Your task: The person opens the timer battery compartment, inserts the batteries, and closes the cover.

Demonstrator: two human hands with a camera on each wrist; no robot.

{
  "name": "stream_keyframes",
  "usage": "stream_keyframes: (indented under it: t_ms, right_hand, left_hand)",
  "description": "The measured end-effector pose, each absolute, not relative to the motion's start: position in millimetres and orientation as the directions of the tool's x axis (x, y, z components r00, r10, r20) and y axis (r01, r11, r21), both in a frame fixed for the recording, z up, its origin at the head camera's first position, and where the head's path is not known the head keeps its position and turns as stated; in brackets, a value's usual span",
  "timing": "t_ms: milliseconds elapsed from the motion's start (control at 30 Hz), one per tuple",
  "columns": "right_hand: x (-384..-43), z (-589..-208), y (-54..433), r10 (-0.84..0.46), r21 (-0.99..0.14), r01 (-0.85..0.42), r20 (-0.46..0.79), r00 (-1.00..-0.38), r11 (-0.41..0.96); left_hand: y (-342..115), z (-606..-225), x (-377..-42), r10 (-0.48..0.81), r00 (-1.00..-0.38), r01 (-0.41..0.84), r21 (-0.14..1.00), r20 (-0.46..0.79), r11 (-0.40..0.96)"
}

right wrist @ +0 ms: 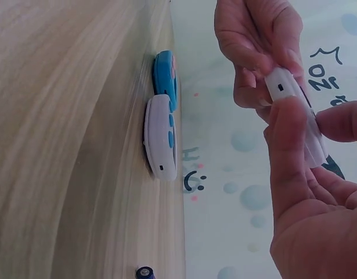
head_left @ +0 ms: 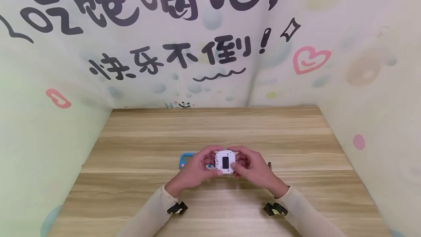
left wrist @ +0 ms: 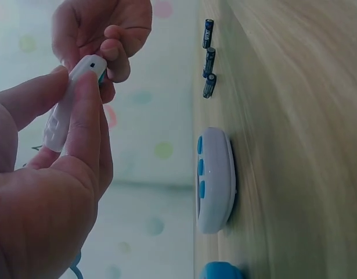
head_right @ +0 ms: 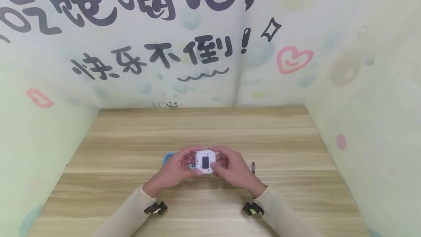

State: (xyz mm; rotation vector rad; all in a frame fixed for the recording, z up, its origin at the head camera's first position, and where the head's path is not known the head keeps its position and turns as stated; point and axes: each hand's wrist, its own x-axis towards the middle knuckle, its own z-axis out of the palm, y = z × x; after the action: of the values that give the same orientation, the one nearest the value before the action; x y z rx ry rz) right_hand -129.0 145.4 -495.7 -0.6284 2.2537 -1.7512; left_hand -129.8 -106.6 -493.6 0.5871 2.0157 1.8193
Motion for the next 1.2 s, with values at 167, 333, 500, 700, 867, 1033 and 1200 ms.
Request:
stream_keyframes:
  t_ms: [167,333,500,700,867,1033,1200]
  right_hand:
    - [-130.6,-492.9,144.2,-0.425,-0.961,-0.137,0.022,-0.905,0.241]
    - [-130.7,-491.3,142.0,-0.386,-0.960,-0.092,-0.018,-0.922,0.265]
    - [-128.4,-491.0,143.1,-0.377,-0.963,-0.061,-0.044,-0.925,0.262]
    - [-127.7,-490.5,146.3,-0.375,-0.969,-0.077,-0.017,-0.927,0.235]
    - [-130.2,-494.3,146.0,-0.335,-0.968,-0.108,0.028,-0.942,0.225]
    - [-130.7,-497.0,147.4,-0.339,-0.965,-0.124,0.040,-0.940,0.229]
    - [-131.2,-496.4,149.4,-0.364,-0.963,-0.150,0.060,-0.930,0.225]
  left_hand:
    - [-104.7,-495.6,-129.0,0.533,-0.846,0.059,0.992,-0.009,0.110]
    - [-101.0,-495.9,-127.1,0.529,-0.848,0.057,0.990,-0.019,0.127]
    - [-100.4,-498.2,-126.3,0.521,-0.853,0.042,0.990,-0.033,0.131]
    - [-101.5,-499.7,-127.9,0.496,-0.868,0.034,0.992,-0.031,0.122]
    - [-103.2,-502.0,-129.8,0.453,-0.891,0.013,0.994,-0.039,0.110]
    - [-105.5,-501.7,-130.2,0.448,-0.893,0.008,0.995,-0.038,0.102]
    - [-107.3,-501.4,-131.7,0.447,-0.894,0.023,0.995,-0.023,0.096]
